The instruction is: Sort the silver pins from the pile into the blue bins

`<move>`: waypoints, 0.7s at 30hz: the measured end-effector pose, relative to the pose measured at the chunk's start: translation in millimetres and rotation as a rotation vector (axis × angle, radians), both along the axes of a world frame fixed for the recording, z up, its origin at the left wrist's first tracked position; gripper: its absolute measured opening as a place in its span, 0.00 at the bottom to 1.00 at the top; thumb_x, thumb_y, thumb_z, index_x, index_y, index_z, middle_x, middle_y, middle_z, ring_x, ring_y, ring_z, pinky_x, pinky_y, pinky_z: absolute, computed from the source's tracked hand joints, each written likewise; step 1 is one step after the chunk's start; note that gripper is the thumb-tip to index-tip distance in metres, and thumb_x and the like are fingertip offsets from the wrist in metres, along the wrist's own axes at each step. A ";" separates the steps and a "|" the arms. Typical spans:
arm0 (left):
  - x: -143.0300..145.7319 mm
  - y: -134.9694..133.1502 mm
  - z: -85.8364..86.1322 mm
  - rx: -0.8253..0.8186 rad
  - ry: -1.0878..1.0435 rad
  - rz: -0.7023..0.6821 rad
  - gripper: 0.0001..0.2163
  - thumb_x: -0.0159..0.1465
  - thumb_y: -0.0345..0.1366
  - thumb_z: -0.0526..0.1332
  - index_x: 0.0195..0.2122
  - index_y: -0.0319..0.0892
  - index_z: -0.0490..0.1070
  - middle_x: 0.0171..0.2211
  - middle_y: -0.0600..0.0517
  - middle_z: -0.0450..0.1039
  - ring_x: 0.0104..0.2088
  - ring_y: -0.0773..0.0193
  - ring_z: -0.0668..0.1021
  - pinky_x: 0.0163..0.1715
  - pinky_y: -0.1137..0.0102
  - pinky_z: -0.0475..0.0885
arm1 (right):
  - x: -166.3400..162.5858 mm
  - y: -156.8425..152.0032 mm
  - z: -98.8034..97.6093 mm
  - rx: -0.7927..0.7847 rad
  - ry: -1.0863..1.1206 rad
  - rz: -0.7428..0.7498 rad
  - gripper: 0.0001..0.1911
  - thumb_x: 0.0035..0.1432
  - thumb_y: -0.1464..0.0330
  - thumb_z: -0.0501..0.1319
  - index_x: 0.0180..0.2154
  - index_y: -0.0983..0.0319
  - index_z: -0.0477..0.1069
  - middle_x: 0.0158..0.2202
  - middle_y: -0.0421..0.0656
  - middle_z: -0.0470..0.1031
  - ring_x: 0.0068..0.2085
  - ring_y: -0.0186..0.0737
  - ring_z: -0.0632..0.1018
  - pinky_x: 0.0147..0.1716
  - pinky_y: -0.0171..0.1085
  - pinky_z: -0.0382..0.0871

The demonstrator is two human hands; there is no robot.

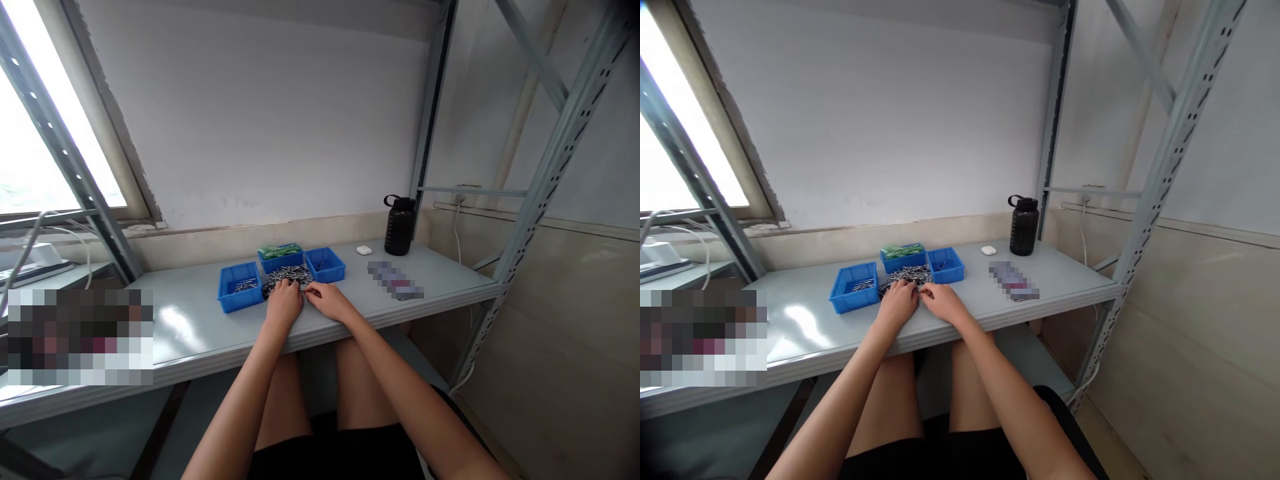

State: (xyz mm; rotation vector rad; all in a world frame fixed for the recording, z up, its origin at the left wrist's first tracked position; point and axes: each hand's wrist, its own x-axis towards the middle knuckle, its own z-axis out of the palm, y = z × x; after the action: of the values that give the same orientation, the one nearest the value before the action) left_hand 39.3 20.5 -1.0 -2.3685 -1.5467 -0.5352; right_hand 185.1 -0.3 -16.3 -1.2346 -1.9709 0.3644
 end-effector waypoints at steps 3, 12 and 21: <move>-3.8 -1.4 -1.0 -0.031 -0.015 -0.013 0.11 0.67 0.37 0.59 0.48 0.39 0.70 0.49 0.46 0.71 0.47 0.57 0.76 0.46 0.57 0.73 | -0.7 -1.9 0.9 0.006 0.017 0.000 0.10 0.66 0.64 0.58 0.43 0.64 0.72 0.44 0.45 0.75 0.43 0.40 0.77 0.44 0.45 0.72; -4.5 3.3 -0.5 -0.118 -0.112 -0.087 0.11 0.67 0.37 0.59 0.48 0.39 0.70 0.48 0.46 0.72 0.45 0.58 0.76 0.45 0.58 0.74 | 0.2 0.0 -1.6 0.004 0.035 0.014 0.11 0.65 0.64 0.58 0.43 0.64 0.72 0.43 0.44 0.75 0.41 0.39 0.77 0.43 0.44 0.73; -2.9 -1.4 2.7 -0.079 -0.185 -0.105 0.10 0.67 0.37 0.58 0.46 0.39 0.71 0.46 0.47 0.73 0.44 0.59 0.77 0.44 0.59 0.74 | 1.2 0.1 -1.9 0.018 0.030 0.011 0.11 0.66 0.64 0.58 0.44 0.64 0.72 0.43 0.44 0.75 0.42 0.40 0.77 0.44 0.45 0.73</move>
State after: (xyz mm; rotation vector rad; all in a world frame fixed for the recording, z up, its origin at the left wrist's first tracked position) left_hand 36.4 19.1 1.7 -2.5332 -1.5513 -0.7485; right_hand 186.3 -0.3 -18.2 -1.2008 -1.9516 0.3673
